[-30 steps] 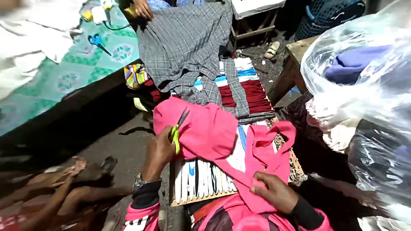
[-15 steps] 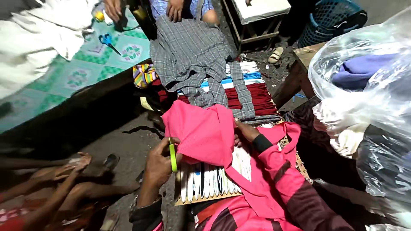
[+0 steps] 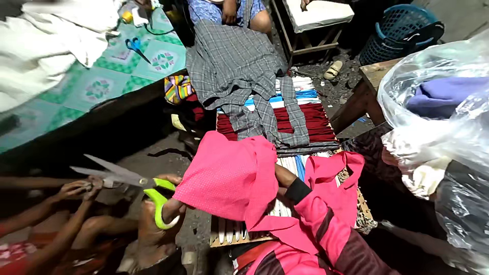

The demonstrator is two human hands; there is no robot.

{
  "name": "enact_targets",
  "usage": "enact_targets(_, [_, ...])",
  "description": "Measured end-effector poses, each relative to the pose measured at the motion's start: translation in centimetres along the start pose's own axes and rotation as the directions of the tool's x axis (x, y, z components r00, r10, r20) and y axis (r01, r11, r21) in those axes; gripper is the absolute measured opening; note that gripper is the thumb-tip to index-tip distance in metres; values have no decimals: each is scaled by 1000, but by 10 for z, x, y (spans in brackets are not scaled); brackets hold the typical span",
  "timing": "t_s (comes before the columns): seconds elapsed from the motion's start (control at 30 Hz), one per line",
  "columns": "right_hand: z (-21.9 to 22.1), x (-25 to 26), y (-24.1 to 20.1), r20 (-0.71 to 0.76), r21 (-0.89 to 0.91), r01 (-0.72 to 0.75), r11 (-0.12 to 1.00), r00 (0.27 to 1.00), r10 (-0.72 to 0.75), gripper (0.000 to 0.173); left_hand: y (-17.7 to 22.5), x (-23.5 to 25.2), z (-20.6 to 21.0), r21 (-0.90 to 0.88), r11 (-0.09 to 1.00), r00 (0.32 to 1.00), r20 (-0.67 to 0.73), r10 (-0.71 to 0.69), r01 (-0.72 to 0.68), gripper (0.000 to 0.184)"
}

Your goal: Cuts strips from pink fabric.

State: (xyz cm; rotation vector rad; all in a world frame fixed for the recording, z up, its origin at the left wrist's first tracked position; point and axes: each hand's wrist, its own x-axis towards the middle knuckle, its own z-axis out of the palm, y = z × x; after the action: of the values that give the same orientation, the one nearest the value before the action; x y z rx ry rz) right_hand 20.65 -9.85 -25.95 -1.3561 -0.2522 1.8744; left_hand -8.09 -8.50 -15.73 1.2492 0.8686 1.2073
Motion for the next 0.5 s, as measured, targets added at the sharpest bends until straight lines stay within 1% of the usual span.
enact_targets(0.03, [3, -4, -12, -64, -109, 50, 993, 996, -57, 44, -1, 8, -1, -3, 1000, 1000, -5, 6, -6, 39])
enact_targets(0.07, [3, -7, -27, -108, -265, 119, 957, 983, -152, 39, -2, 20, -3, 9, 1000, 1000, 2, 19, -19, 39])
enact_targets(0.1, [-4, -4, -45, -115, -425, 195, 884, 957, -266, 37, 0, 35, -4, 41, 999, 999, 20, 35, -36, 40])
enact_targets(0.13, [-13, 0, -71, -82, -575, 273, 771, 919, -387, 41, 3, 52, -3, 69, 996, 998, 35, 53, -55, 40])
enact_targets(0.17, [-22, 3, -105, -35, -684, 327, 652, 878, -477, 47, 7, 70, -2, 99, 993, 997, 52, 65, -70, 37])
enact_targets(0.2, [-29, 2, -144, 12, -748, 370, 551, 838, -545, 50, 14, 89, 2, 138, 987, 995, 51, 81, -87, 34])
enact_targets(0.23, [-36, -2, -185, 31, -755, 416, 506, 794, -607, 50, 22, 106, 7, 182, 977, 994, 41, 101, -107, 33])
enact_targets(0.27, [-40, -12, -226, 30, -721, 482, 498, 739, -673, 46, 32, 121, 15, 227, 964, 990, 37, 135, -140, 32])
enact_targets(0.3, [-43, -22, -263, 4, -650, 569, 503, 665, -747, 38, 42, 133, 22, 259, 949, 984, 30, 176, -178, 33])
enact_targets(0.33, [-45, -36, -296, -20, -575, 651, 495, 594, -804, 33, 52, 140, 28, 270, 936, 974, 58, 221, -228, 33])
enact_targets(0.37, [-46, -52, -322, -42, -507, 734, 453, 504, -863, 27, 61, 142, 33, 276, 914, 955, 110, 275, -296, 32])
enact_targets(0.4, [-46, -69, -335, -68, -417, 820, 392, 402, -913, 19, 66, 142, 35, 289, 884, 927, 183, 326, -368, 31])
enact_targets(0.43, [-46, -82, -337, -113, -361, 884, 296, 273, -955, 12, 69, 137, 39, 320, 852, 906, 234, 352, -414, 31])
enact_targets(0.47, [-49, -92, -331, -106, -380, 906, 186, 157, -982, 11, 69, 130, 45, 351, 840, 905, 260, 337, -414, 34])
enact_targets(0.5, [-54, -95, -317, -42, -425, 900, 98, 89, -995, 17, 64, 120, 50, 393, 845, 926, 254, 280, -363, 39])
